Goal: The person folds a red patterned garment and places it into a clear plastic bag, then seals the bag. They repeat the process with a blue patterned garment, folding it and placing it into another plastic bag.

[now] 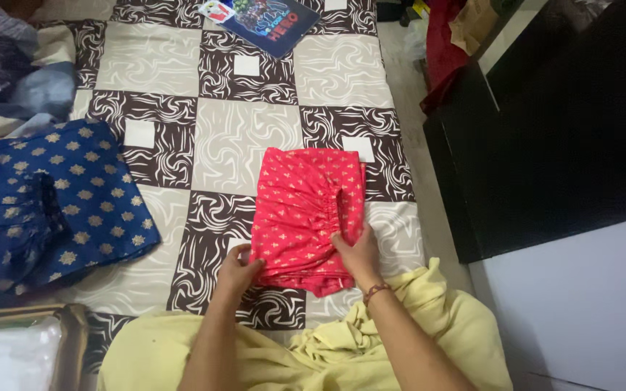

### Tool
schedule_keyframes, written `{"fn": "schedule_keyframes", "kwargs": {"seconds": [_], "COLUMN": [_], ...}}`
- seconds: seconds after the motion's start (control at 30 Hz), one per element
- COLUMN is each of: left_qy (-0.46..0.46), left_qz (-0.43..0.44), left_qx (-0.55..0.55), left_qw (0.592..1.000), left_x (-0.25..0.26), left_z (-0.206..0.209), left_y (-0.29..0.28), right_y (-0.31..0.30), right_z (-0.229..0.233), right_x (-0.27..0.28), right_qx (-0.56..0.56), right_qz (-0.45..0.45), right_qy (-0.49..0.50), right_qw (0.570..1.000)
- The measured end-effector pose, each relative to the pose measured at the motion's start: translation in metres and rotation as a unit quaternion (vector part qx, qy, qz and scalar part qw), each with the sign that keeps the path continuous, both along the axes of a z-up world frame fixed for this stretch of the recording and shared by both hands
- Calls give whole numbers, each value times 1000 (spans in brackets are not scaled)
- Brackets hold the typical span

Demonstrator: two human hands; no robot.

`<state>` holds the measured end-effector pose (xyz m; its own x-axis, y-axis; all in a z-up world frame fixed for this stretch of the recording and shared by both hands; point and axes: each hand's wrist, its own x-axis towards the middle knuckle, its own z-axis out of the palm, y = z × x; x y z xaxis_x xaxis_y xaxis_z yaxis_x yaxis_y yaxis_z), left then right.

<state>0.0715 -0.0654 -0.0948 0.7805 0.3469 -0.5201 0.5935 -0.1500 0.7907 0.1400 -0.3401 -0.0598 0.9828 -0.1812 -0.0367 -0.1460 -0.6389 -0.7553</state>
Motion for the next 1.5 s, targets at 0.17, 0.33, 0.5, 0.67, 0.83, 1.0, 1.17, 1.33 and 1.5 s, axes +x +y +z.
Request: {"fn": "schedule_keyframes", "kwargs": {"seconds": [0.17,0.33,0.5,0.67,0.83,1.0,1.17,1.33,1.5], "left_qy": [54,34,74,68,-120,-218,-173,-222,-144], "left_qz": [83,104,99,19,-38,-169,-175,25,51], "left_qx": [-195,-391,-340,-144,307,425,393,299,26], "left_qw": [976,914,932,987,943,862,886,928,988], "left_x": [-4,-5,-27,-38,-41,-10,11,34,62], "left_z": [-12,-20,-19,9,45,49,25,4,-3], "left_y": [-4,-6,-45,-72,-85,-104,-115,-82,-44], "right_y": [7,-16,-62,-70,-52,-10,11,-1,-14], "right_z": [15,22,21,26,32,25,19,36,27], "right_x": [-10,8,13,-16,-23,21,48,45,42], "right_qx": [441,520,376,-66,-191,-78,-1,-89,-155], "right_qz": [-44,7,111,59,51,87,50,88,7], "right_qy": [217,276,170,161,-70,16,123,172,87], "right_qw": [870,809,904,983,978,993,991,977,984]}}
